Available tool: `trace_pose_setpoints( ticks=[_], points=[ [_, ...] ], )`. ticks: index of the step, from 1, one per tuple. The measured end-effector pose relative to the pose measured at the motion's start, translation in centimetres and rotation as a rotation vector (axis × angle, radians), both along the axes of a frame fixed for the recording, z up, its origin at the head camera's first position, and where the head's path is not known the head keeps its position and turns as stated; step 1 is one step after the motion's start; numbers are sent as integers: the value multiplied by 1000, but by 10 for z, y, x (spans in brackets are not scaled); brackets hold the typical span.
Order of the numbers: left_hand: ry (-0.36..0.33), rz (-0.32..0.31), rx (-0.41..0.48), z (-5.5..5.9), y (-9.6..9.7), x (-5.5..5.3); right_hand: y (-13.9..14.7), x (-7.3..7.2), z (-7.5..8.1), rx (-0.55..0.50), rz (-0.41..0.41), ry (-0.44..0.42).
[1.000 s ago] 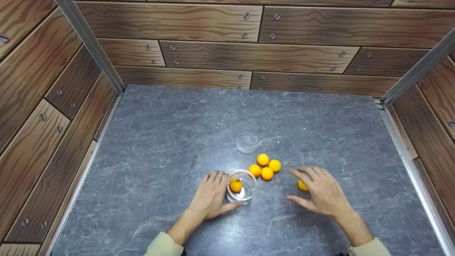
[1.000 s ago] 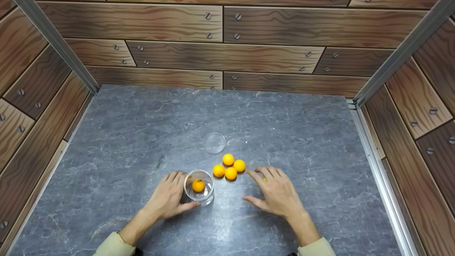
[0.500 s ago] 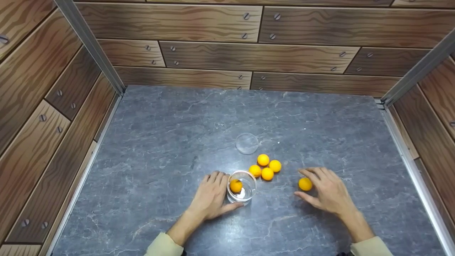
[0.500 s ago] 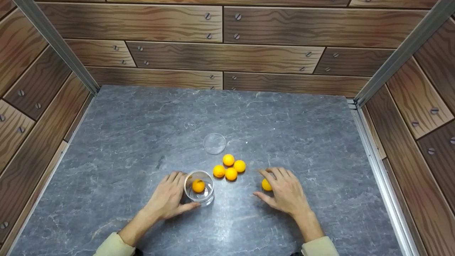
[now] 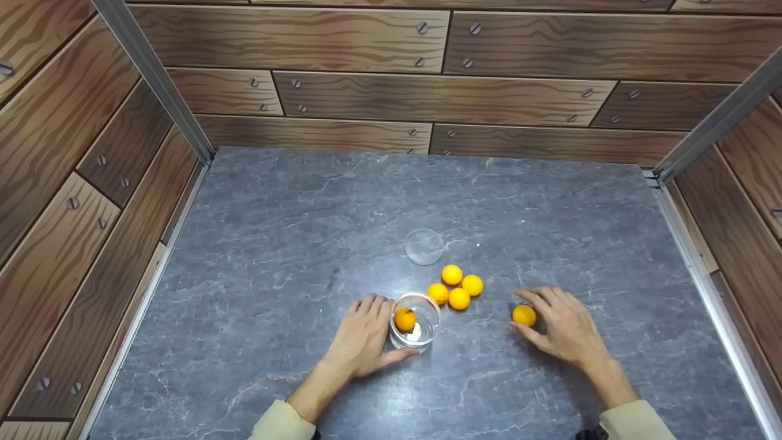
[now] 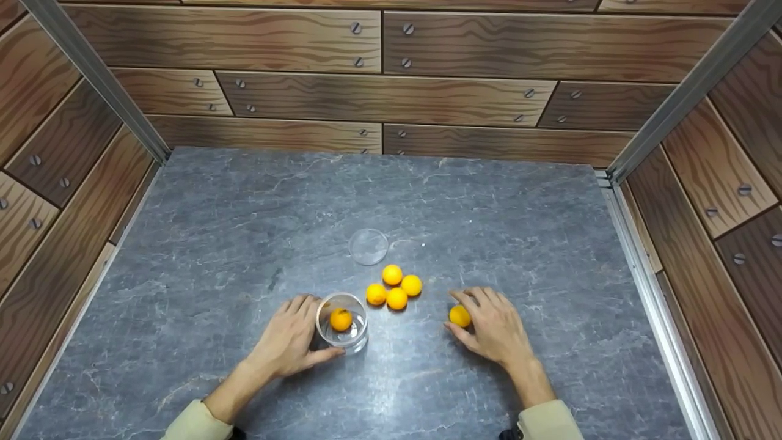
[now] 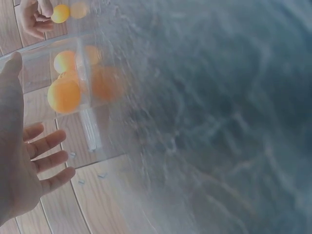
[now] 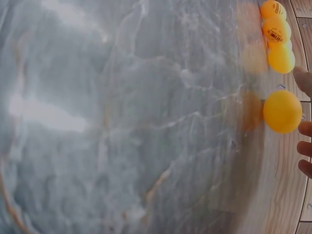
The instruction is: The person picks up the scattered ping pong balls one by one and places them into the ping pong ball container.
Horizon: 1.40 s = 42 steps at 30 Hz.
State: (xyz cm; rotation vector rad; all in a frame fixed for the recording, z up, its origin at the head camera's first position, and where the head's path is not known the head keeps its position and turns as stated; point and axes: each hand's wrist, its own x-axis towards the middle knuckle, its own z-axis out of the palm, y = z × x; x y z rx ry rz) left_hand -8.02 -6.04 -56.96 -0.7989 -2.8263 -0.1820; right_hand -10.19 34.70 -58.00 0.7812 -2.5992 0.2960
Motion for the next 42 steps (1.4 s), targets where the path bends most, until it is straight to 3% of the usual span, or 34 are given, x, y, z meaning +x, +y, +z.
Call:
trace_pose_setpoints(
  ticks=[8, 17, 28, 42],
  points=[
    [-7, 0, 4, 0, 0, -1, 4, -2, -8, -4, -11, -10],
    [38, -8, 8, -1, 0, -1, 7, 1, -16, -32, -30, -16],
    [27, -8, -1, 0, 0, -1, 11, 4, -22, -38, -38, -7],
    [3, -2, 8, 0, 0, 1, 5, 6, -23, -121, -46, -15]
  ],
)
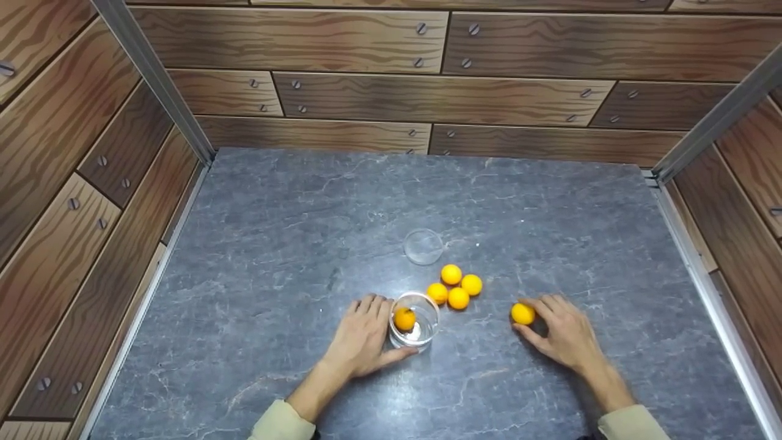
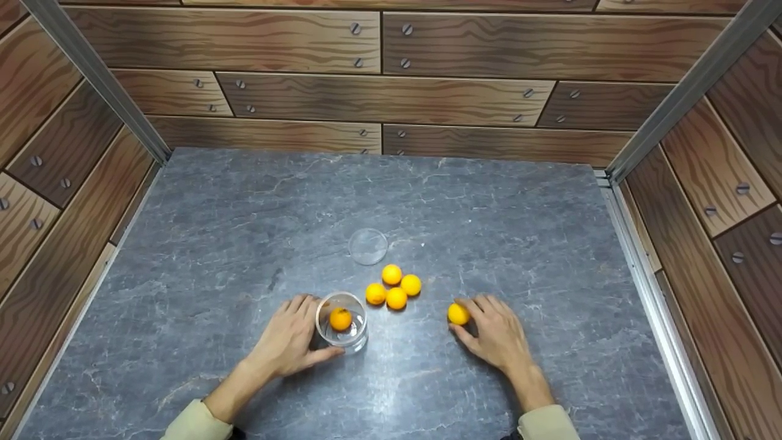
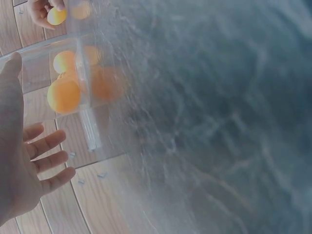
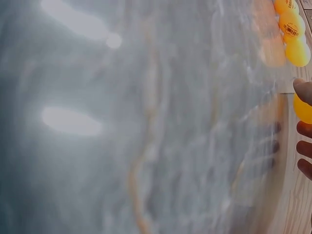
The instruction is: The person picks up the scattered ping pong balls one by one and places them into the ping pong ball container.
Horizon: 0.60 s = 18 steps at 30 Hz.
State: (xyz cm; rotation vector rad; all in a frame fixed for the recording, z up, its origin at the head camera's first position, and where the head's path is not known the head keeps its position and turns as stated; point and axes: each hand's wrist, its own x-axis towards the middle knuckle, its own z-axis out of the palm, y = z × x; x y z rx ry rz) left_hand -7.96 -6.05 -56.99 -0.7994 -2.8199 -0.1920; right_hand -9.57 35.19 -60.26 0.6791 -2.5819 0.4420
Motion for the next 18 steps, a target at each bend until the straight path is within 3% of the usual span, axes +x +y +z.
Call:
trace_pose_setpoints(
  ticks=[9, 18],
  points=[
    [8, 2, 0, -1, 0, -1, -13, 0, 6, -33, -22, -16],
    [-3, 4, -2, -1, 0, -1, -24, 0, 14, -51, 32, 36]
  ],
)
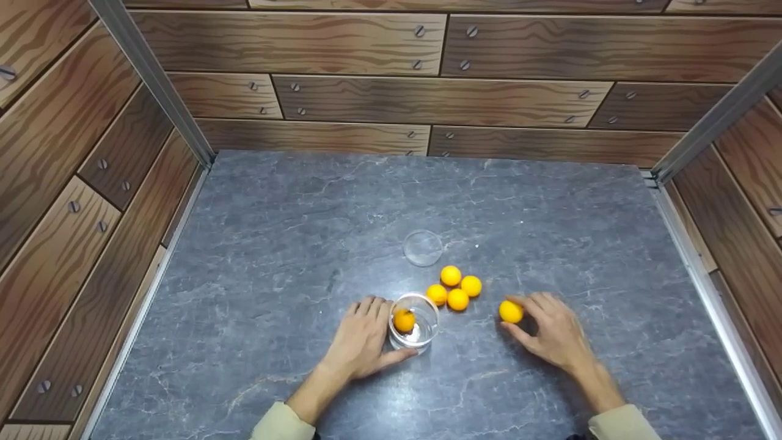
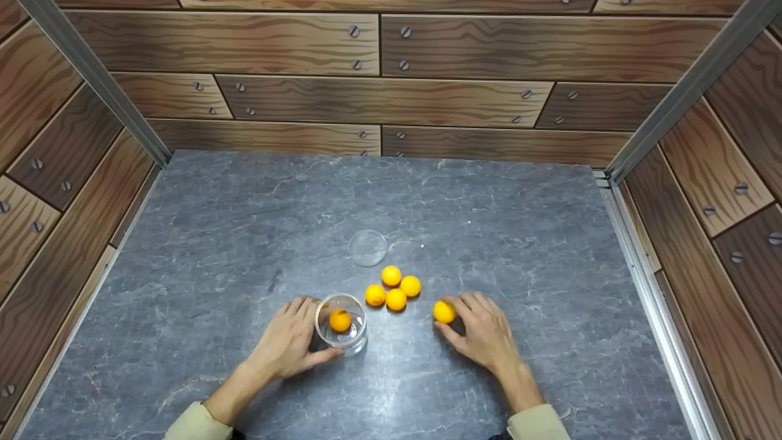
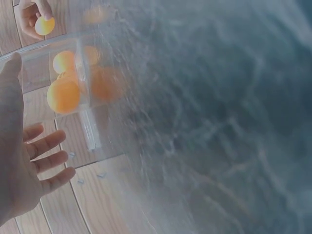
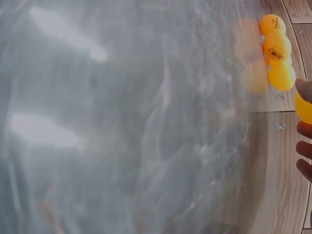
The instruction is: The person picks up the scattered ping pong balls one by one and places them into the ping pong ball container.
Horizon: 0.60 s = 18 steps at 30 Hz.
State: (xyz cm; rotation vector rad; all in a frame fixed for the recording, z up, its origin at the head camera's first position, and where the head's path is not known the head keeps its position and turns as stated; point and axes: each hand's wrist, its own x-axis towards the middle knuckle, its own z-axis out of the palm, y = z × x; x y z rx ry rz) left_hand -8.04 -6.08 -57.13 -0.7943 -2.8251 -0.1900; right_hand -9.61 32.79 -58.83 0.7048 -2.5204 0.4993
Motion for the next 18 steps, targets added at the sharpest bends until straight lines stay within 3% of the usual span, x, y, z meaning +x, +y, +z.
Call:
trace_pose_setpoints(
  ticks=[18],
  points=[
    [35, -3, 20, -2, 0, 1, -29, 0, 32, 34, 80, 63]
  ],
)
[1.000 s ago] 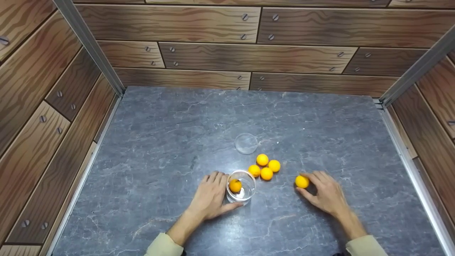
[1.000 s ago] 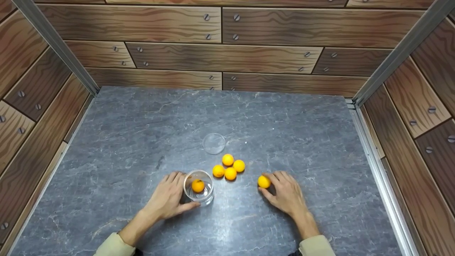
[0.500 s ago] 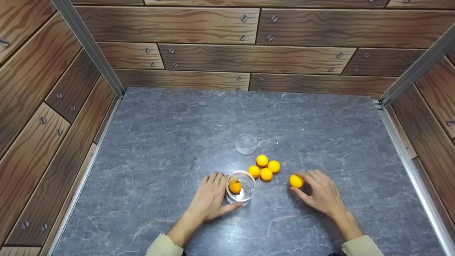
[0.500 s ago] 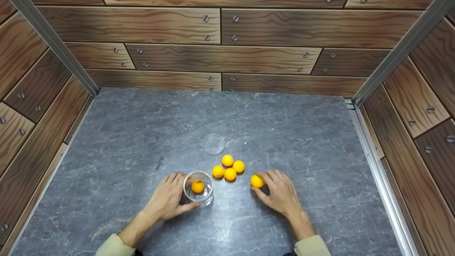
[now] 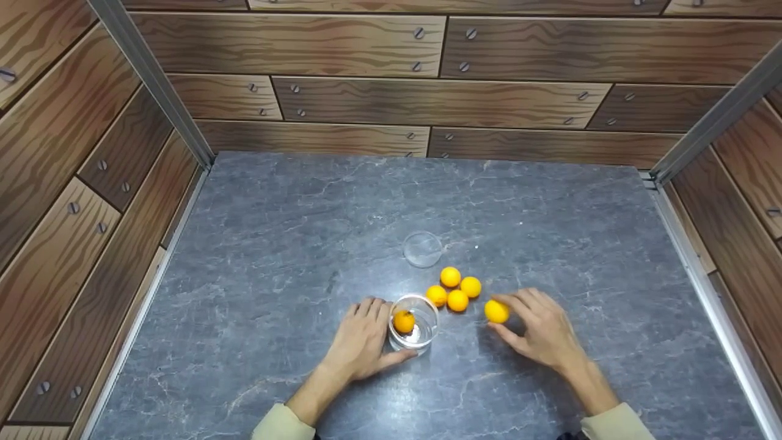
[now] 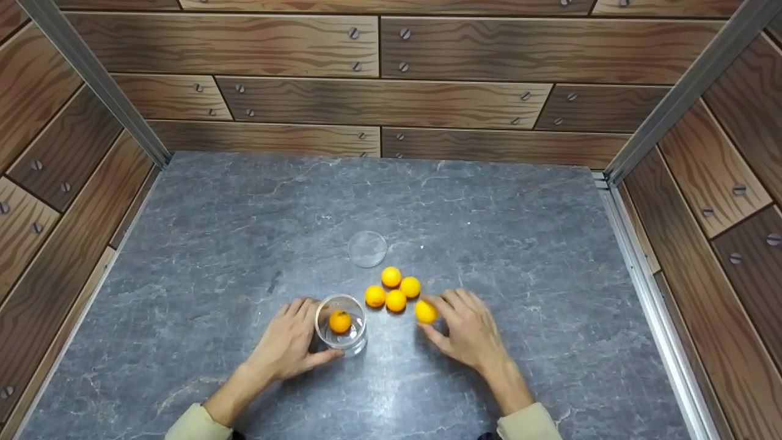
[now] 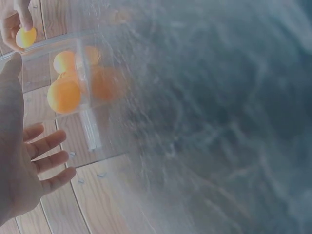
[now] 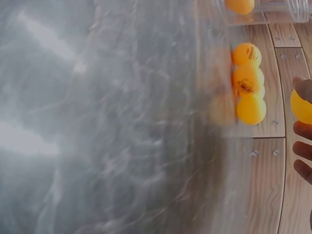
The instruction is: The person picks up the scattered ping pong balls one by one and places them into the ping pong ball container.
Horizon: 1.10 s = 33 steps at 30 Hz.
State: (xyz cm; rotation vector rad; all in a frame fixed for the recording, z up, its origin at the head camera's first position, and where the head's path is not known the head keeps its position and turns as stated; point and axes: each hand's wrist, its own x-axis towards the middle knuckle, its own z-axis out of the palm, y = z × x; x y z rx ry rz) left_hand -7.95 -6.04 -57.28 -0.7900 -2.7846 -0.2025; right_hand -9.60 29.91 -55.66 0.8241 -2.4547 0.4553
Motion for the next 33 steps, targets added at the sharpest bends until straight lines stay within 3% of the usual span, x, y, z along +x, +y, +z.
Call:
trace_pose_setpoints(
  ticks=[10, 19, 33],
  points=[
    [-32, 4, -8, 1, 1, 0, -15, -1, 14, -27, 75, 53],
    [-28, 6, -15, 1, 0, 1, -31, -7, 25, 39, 98, 66],
    [-28, 2, -6, 1, 0, 0, -57, -15, 40, 32, 173, 114]
  ],
)
